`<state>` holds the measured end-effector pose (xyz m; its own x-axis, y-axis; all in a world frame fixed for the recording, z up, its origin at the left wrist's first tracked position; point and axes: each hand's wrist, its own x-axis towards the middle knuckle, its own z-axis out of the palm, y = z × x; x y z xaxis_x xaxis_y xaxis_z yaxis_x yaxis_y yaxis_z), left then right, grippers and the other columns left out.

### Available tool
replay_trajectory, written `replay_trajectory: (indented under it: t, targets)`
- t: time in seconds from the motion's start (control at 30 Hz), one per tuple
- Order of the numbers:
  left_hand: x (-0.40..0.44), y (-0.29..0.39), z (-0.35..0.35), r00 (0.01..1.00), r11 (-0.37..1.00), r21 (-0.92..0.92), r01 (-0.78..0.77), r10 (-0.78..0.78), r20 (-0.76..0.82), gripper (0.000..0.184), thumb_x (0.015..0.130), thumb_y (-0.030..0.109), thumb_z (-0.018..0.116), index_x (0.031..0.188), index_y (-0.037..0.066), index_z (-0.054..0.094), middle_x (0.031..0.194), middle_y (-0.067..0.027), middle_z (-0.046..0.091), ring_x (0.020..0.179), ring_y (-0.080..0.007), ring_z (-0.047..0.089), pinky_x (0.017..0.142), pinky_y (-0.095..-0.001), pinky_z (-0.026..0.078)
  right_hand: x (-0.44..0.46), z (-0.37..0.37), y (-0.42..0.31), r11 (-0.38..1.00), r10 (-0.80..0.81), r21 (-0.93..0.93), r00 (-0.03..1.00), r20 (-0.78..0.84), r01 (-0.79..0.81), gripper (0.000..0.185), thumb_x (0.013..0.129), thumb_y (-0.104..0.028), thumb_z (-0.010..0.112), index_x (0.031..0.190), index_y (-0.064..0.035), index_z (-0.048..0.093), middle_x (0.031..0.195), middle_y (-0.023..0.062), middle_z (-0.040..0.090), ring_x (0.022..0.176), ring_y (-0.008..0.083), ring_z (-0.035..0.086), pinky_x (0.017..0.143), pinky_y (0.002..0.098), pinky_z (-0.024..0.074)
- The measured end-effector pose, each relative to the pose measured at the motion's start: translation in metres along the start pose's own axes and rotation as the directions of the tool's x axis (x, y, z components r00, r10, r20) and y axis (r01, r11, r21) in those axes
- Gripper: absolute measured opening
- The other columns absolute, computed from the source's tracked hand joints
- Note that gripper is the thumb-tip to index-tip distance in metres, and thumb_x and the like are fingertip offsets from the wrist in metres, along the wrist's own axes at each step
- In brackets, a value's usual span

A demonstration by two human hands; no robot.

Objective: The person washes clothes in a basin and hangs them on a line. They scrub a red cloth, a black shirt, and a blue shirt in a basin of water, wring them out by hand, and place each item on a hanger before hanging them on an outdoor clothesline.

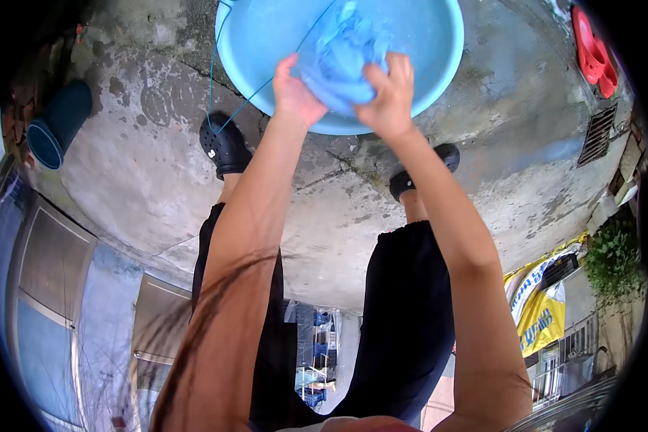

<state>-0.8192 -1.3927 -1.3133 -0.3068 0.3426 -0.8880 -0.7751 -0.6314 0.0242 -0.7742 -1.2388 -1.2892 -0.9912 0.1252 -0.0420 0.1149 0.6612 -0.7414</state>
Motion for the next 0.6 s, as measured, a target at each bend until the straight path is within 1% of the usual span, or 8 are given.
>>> replay_trajectory:
  t: [0.07, 0.13, 0.2, 0.23, 0.43, 0.5, 0.53, 0.6]
  targets:
    - [-0.017, 0.000, 0.004, 0.880, 0.958, -0.217, 0.188, -0.067, 0.469, 0.066, 0.088, 0.052, 0.045, 0.132, 0.003, 0.042, 0.128, -0.0142, 0.052, 0.121, -0.0296, 0.047, 0.100, -0.0485, 0.039, -0.007, -0.025, -0.034, 0.973, -0.224, 0.059, 0.974, 0.037, 0.221, 0.027, 0.050, -0.013, 0.071, 0.074, -0.0122, 0.059, 0.111, 0.0099, 0.052, 0.121, 0.0353, 0.043, 0.102, 0.0652, 0.0229]
    - [-0.017, -0.005, 0.007, 0.785, 0.962, -0.211, 0.173, -0.006, 0.619, 0.069, 0.089, 0.058, 0.042, 0.134, 0.006, 0.040, 0.130, -0.0119, 0.051, 0.121, -0.0283, 0.047, 0.101, -0.0461, 0.040, -0.008, -0.043, -0.055, 0.952, -0.302, 0.092, 0.943, 0.142, 0.291, 0.027, 0.050, -0.015, 0.073, 0.072, -0.0126, 0.058, 0.115, 0.0088, 0.052, 0.124, 0.0353, 0.041, 0.102, 0.0679, 0.0170]
    - [-0.017, -0.010, 0.009, 0.942, 0.971, 0.240, 0.000, -0.081, 0.326, 0.058, 0.093, 0.051, 0.042, 0.132, 0.008, 0.043, 0.128, -0.0109, 0.052, 0.119, -0.0269, 0.049, 0.100, -0.0422, 0.042, -0.007, -0.057, -0.070, 0.923, -0.384, 0.129, 0.894, 0.232, 0.363, 0.027, 0.050, -0.017, 0.075, 0.071, -0.0130, 0.057, 0.120, 0.0077, 0.051, 0.126, 0.0353, 0.038, 0.103, 0.0707, 0.0112]
    - [-0.018, -0.009, 0.004, 0.959, 0.972, 0.127, 0.196, -0.218, 0.183, 0.047, 0.095, 0.043, 0.042, 0.126, 0.008, 0.047, 0.122, -0.0101, 0.054, 0.115, -0.0257, 0.052, 0.096, -0.0415, 0.045, -0.007, -0.062, -0.076, 0.924, -0.370, 0.208, 0.892, 0.261, 0.322, 0.028, 0.051, -0.020, 0.076, 0.070, -0.0135, 0.057, 0.122, 0.0066, 0.050, 0.128, 0.0351, 0.036, 0.104, 0.0706, 0.0094]
    - [-0.054, -0.024, 0.032, 0.858, 0.973, -0.135, 0.188, -0.095, 0.505, 0.042, 0.096, 0.039, 0.041, 0.119, 0.005, 0.050, 0.112, -0.0091, 0.058, 0.104, -0.0239, 0.057, 0.086, -0.0392, 0.049, 0.002, -0.047, -0.087, 0.930, -0.320, 0.183, 0.947, -0.019, 0.318, 0.027, 0.058, -0.028, 0.077, 0.069, -0.0113, 0.059, 0.106, 0.0049, 0.062, 0.105, 0.0350, 0.056, 0.096, 0.0568, 0.0339]
    - [-0.052, -0.032, 0.034, 0.915, 0.988, -0.083, 0.131, -0.088, 0.394, 0.043, 0.096, 0.040, 0.040, 0.118, 0.005, 0.051, 0.109, -0.0086, 0.059, 0.100, -0.0231, 0.058, 0.083, -0.0385, 0.050, 0.016, -0.049, -0.091, 0.975, -0.099, 0.194, 0.992, -0.077, 0.112, 0.021, 0.064, -0.020, 0.075, 0.070, -0.0078, 0.059, 0.087, 0.0090, 0.062, 0.076, 0.0280, 0.059, 0.066, 0.0395, 0.0450]
    - [-0.050, -0.037, 0.035, 0.966, 0.997, 0.008, 0.081, -0.081, 0.244, 0.044, 0.096, 0.041, 0.040, 0.117, 0.004, 0.051, 0.107, -0.0082, 0.059, 0.097, -0.0225, 0.059, 0.080, -0.0381, 0.051, 0.018, -0.045, -0.084, 0.975, -0.096, 0.192, 0.993, -0.074, 0.109, 0.021, 0.064, -0.020, 0.075, 0.070, -0.0078, 0.059, 0.087, 0.0090, 0.062, 0.076, 0.0280, 0.059, 0.066, 0.0395, 0.0450]
    - [-0.044, -0.045, 0.037, 0.998, 0.978, 0.207, 0.023, -0.011, -0.059, 0.046, 0.096, 0.043, 0.039, 0.116, 0.003, 0.051, 0.104, -0.0075, 0.060, 0.091, -0.0214, 0.060, 0.075, -0.0373, 0.051, 0.027, -0.031, -0.063, 0.870, 0.327, 0.378, 0.944, 0.037, -0.317, 0.018, 0.069, -0.019, 0.073, 0.074, -0.0049, 0.063, 0.079, 0.0107, 0.063, 0.068, 0.0251, 0.059, 0.060, 0.0315, 0.0451]
